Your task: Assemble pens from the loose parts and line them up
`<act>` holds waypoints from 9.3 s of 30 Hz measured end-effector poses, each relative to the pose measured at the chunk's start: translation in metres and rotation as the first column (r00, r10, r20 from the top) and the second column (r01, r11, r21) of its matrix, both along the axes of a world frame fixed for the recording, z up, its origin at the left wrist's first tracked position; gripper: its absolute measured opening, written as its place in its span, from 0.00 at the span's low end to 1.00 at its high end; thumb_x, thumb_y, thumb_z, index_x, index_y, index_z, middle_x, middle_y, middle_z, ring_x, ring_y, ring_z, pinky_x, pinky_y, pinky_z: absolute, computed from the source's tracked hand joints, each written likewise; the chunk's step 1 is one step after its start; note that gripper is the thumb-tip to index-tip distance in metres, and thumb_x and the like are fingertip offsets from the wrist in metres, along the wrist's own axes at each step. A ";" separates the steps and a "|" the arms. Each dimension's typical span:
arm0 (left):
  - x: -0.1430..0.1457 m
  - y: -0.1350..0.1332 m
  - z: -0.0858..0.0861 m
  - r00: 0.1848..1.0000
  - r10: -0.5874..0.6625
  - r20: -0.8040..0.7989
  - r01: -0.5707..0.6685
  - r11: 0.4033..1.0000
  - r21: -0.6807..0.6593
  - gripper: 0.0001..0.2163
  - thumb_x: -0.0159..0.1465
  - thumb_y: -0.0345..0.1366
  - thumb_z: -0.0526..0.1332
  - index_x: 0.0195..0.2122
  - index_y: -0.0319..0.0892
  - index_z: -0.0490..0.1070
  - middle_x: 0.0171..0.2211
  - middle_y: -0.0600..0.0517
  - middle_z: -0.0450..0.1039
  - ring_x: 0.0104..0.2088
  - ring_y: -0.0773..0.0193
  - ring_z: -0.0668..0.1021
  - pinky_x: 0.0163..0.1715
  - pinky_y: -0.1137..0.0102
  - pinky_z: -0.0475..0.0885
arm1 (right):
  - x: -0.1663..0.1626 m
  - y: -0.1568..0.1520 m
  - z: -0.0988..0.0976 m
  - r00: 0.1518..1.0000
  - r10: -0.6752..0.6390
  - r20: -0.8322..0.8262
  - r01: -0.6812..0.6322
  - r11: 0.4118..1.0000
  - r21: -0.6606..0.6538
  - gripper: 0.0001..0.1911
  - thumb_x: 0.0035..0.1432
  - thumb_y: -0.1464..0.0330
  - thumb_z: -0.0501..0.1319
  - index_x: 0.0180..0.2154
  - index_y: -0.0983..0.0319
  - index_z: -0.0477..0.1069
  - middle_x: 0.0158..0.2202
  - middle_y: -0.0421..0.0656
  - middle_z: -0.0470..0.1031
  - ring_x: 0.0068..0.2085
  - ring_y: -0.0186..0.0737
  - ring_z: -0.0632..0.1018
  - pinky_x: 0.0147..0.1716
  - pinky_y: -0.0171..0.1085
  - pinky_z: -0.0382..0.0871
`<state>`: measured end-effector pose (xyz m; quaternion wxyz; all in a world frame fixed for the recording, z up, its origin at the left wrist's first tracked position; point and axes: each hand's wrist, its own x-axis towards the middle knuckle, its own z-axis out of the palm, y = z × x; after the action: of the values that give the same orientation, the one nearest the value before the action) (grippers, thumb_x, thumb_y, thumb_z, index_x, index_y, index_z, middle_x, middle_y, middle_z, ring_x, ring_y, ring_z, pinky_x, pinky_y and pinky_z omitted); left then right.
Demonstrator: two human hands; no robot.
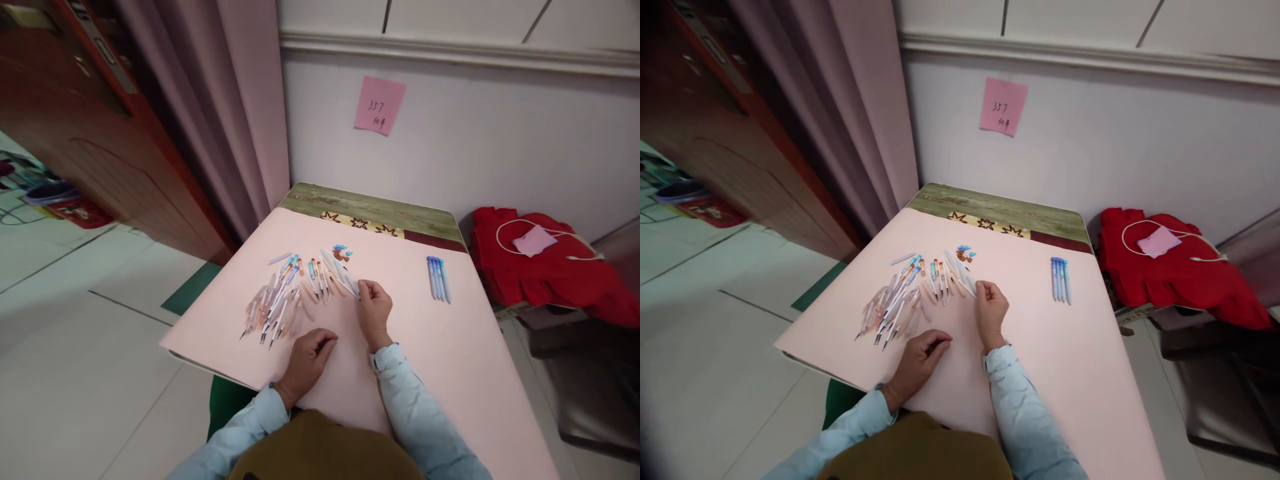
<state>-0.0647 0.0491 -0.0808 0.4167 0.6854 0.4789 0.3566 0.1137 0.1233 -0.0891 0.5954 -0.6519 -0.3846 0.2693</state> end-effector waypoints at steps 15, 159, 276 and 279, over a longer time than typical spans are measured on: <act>-0.018 0.028 0.033 0.941 0.301 0.156 -0.308 0.951 0.023 0.12 0.61 0.41 0.64 0.43 0.43 0.74 0.36 0.50 0.78 0.36 0.61 0.78 0.40 0.66 0.72 | 0.019 0.018 -0.025 0.995 -0.096 -0.017 0.097 0.995 0.015 0.19 0.55 0.55 0.63 0.34 0.66 0.79 0.25 0.42 0.75 0.27 0.37 0.71 0.29 0.34 0.65; -0.025 0.060 0.037 0.814 0.575 0.081 -0.555 0.730 0.399 0.04 0.61 0.35 0.63 0.33 0.42 0.76 0.36 0.51 0.76 0.31 0.66 0.74 0.32 0.70 0.70 | 0.025 0.001 -0.002 0.629 0.287 0.723 -0.028 0.937 -0.348 0.11 0.61 0.61 0.59 0.36 0.57 0.79 0.36 0.42 0.77 0.32 0.37 0.74 0.30 0.36 0.55; 0.017 0.165 0.049 0.991 0.038 -0.128 -0.019 0.990 0.141 0.06 0.59 0.34 0.59 0.36 0.43 0.74 0.24 0.53 0.73 0.24 0.63 0.74 0.28 0.69 0.67 | 0.048 0.026 -0.018 0.988 0.124 -0.088 -0.118 0.990 0.080 0.21 0.56 0.58 0.56 0.42 0.65 0.78 0.27 0.41 0.74 0.32 0.40 0.71 0.33 0.36 0.63; 0.016 0.134 0.030 0.923 0.187 0.338 -0.128 0.974 -0.189 0.11 0.57 0.41 0.65 0.36 0.40 0.73 0.28 0.50 0.76 0.26 0.63 0.77 0.32 0.68 0.72 | 0.046 0.024 -0.017 0.990 0.123 -0.064 -0.118 0.990 0.078 0.20 0.56 0.59 0.55 0.40 0.65 0.77 0.27 0.41 0.74 0.31 0.39 0.71 0.31 0.35 0.62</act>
<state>-0.0487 0.1827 -0.0508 0.5206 0.5330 0.4775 0.4658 0.1598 0.1470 -0.1063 0.6145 -0.5954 -0.4124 0.3128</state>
